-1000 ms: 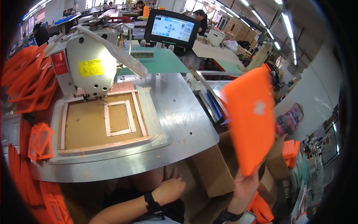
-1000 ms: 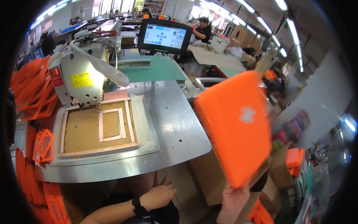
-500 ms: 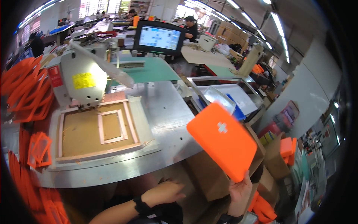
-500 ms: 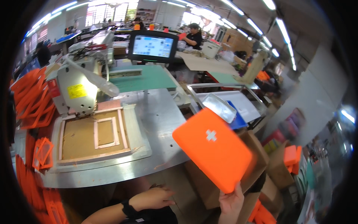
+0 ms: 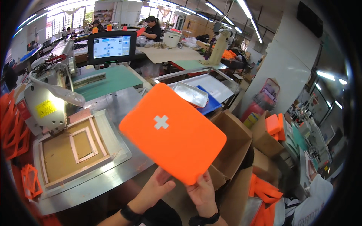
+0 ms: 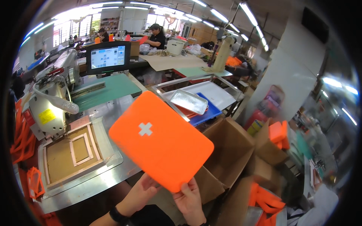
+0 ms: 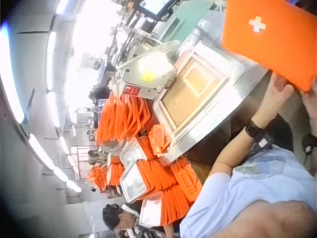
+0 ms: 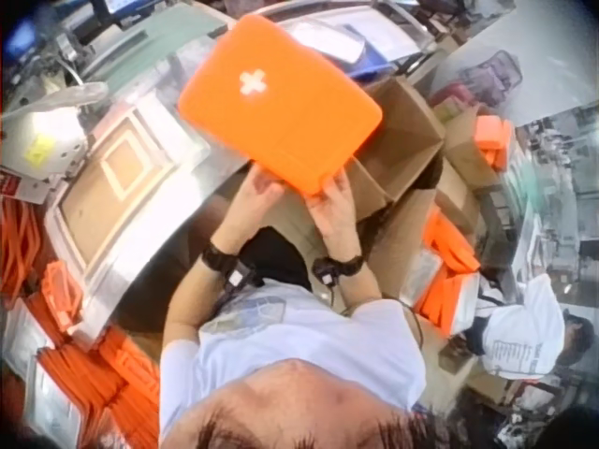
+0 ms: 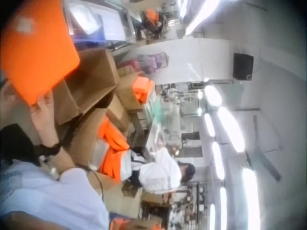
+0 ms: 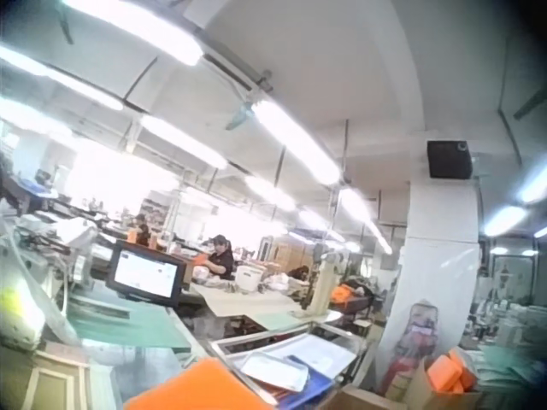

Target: Assembling orange cases by inserting metal trays and applying plastic frames using manual precision and potentially a machine press.

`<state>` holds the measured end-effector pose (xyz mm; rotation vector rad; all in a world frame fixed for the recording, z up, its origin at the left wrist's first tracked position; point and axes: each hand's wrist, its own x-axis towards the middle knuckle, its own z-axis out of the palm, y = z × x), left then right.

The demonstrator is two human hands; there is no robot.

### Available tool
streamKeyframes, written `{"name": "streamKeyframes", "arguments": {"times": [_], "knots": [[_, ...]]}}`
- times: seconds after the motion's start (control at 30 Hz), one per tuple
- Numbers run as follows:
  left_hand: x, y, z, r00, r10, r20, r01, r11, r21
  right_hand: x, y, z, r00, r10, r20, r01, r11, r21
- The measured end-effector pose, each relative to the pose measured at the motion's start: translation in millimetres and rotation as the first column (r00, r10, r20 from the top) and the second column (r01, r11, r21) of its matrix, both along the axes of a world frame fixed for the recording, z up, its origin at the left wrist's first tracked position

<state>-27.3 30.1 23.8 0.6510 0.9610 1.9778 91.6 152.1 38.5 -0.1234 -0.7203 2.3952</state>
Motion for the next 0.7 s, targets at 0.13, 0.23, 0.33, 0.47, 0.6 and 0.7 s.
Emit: {"name": "streamKeyframes", "arguments": {"times": [0.13,0.23,0.33,0.47,0.6,0.7], "knots": [[8.0,5.2,2.4,0.954,0.024,0.300,-0.062,0.991,0.120,-1.5,-23.1,-13.4,0.995,0.046,0.088,-0.051,0.997,0.060],[7.6,-3.5,1.9,0.919,0.062,0.389,-0.100,0.992,0.080,-12.7,-18.9,-3.9,0.905,-0.225,0.360,0.010,0.859,0.512],[10.9,-7.2,-4.0,0.896,0.090,0.435,-0.122,0.992,0.044,-31.4,-14.9,2.9,0.831,-0.458,0.317,0.122,0.705,0.698],[9.4,-12.9,-21.4,0.947,0.089,0.310,-0.097,0.995,0.010,-32.0,25.5,-9.1,0.561,-0.777,0.287,0.166,0.445,0.880],[6.8,-16.9,-8.1,0.913,0.042,0.406,-0.037,0.999,-0.020,-7.9,83.0,2.3,0.280,-0.959,-0.042,0.171,0.006,0.985],[0.7,-19.1,-12.2,0.891,0.039,0.452,-0.039,0.999,-0.008,-2.7,65.5,21.0,0.532,-0.837,-0.131,0.064,-0.114,0.991]]}}
